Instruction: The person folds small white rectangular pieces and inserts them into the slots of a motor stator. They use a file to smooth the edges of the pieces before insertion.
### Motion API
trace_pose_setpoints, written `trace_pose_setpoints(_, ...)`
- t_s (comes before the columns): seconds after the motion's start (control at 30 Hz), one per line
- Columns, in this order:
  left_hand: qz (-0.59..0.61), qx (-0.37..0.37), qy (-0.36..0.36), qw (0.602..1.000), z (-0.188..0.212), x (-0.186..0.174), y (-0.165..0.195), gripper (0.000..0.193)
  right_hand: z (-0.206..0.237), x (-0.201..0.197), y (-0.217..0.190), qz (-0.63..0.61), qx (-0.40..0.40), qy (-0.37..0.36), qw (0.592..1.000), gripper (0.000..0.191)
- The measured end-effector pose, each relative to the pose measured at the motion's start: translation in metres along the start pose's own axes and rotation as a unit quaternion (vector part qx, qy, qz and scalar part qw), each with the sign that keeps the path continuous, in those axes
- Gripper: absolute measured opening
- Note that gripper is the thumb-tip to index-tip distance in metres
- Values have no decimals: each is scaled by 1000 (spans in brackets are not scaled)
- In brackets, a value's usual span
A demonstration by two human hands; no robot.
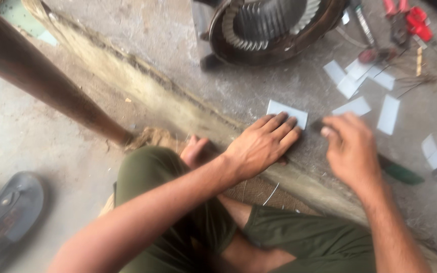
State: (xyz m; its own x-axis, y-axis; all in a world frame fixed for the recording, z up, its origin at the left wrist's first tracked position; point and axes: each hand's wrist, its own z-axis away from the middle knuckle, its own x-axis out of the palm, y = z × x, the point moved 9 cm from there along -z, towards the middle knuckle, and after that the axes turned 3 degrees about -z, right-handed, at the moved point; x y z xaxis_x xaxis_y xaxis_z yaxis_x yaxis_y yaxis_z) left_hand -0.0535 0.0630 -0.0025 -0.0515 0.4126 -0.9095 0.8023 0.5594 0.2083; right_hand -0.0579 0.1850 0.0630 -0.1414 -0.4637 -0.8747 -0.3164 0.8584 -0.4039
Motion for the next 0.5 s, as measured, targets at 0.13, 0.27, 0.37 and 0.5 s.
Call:
trace_pose_setpoints(0.13,1,2,-1,1000,-1,-1,0,82,-15,20,3,8,-32,-5,999,18)
trace_pose_setpoints(0.27,-52,11,-7,999,-5,-2,3,80,-23,31,20,30,-10,2,999,20)
trace_pose_setpoints(0.37,-74,2,-42,996,-7,1,4,80,-36,28,22,25,-35,18,999,19)
trace_pose_setpoints(0.5,-82,6,-55,995,-6,-4,9,70,-48,25,30,-2,33,-7,999,19)
